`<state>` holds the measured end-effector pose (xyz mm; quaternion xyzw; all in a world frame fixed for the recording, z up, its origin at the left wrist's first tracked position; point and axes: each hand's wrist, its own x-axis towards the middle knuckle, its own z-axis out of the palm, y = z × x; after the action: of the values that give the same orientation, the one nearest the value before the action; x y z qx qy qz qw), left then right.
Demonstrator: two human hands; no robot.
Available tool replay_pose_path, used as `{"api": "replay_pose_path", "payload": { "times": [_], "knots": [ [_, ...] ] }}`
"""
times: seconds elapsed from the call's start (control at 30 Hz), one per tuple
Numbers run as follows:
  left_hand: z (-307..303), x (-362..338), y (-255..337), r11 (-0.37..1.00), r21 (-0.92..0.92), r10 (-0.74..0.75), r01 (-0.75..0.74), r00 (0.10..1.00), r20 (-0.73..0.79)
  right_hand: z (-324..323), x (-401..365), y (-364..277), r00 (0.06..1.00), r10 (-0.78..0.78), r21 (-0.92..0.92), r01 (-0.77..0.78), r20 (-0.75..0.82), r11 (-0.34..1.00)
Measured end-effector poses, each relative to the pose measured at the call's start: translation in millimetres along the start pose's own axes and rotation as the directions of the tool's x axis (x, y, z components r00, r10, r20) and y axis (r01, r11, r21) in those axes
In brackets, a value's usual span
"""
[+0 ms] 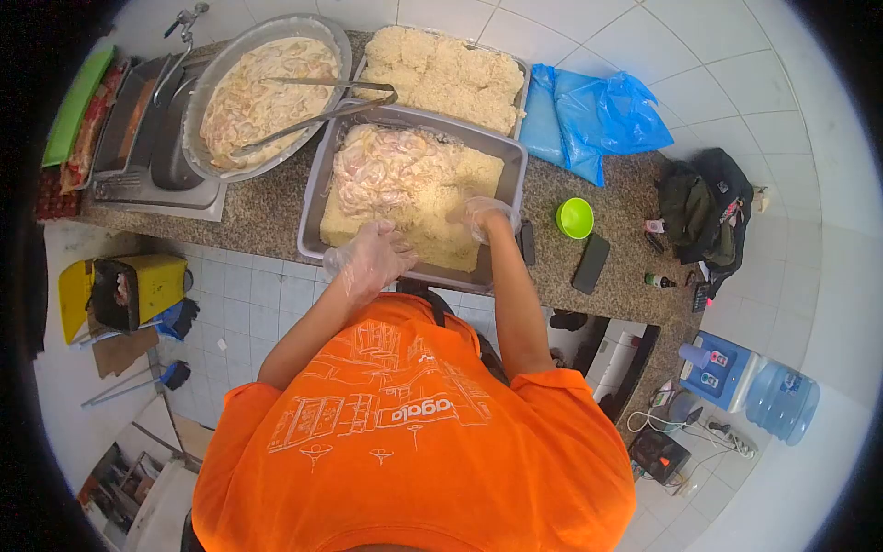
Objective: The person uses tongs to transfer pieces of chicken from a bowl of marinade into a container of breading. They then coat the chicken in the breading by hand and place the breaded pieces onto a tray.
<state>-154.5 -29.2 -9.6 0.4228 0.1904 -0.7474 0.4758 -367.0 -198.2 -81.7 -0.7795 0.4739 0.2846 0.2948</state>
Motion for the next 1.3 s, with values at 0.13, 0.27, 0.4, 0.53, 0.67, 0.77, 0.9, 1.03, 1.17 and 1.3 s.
{"api": "replay_pose_path", "payload": {
  "times": [0.13, 0.27, 0.4, 0.53, 0.67, 0.77, 0.9, 1.03, 1.17, 1.3],
  "knots": [
    [-3, 11, -3, 1.000, 0.022, -0.010, 0.010, 1.000, -0.020, -27, -47, -16, 0.998, -0.061, 0.180, 0.056, 0.025, 0.982],
    [28, -18, -6, 0.990, 0.136, 0.056, -0.049, 0.998, -0.044, -30, -126, -69, 0.808, 0.033, 0.317, 0.193, -0.588, 0.928],
    [2, 53, -26, 0.963, 0.266, -0.041, 0.041, 0.999, -0.005, -5, -123, -80, 0.619, 0.029, 0.229, 0.246, -0.785, 0.942],
    [-1, 123, -66, 0.957, 0.280, -0.061, 0.079, 0.996, -0.072, 84, -30, -21, 0.958, 0.212, 0.180, -0.178, -0.191, 0.967],
    [47, 71, -68, 0.914, 0.398, -0.076, 0.081, 0.997, -0.028, 67, -69, -53, 0.918, 0.330, 0.565, -0.156, -0.220, 0.810],
    [72, 31, -53, 0.944, 0.329, -0.051, 0.014, 0.993, 0.104, 55, -87, -51, 0.866, 0.426, 0.787, -0.065, -0.261, 0.614],
    [94, -13, -8, 0.380, 0.798, 0.229, -0.467, 0.884, 0.408, 9, -97, -46, 0.848, 0.342, 0.782, 0.127, -0.405, 0.610],
    [83, -2, 3, 0.985, 0.160, 0.023, -0.060, 0.973, 0.228, 4, -76, -47, 0.712, 0.455, 0.677, 0.039, -0.535, 0.735],
    [47, -18, -9, 0.989, 0.140, 0.051, -0.041, 0.996, -0.067, 6, -63, -65, 0.868, 0.077, 0.523, 0.223, -0.491, 0.822],
    [22, 0, -3, 0.997, 0.070, -0.014, 0.015, 1.000, -0.010, 31, 33, -5, 0.948, 0.099, 0.527, 0.080, -0.303, 0.846]
  ]
}}
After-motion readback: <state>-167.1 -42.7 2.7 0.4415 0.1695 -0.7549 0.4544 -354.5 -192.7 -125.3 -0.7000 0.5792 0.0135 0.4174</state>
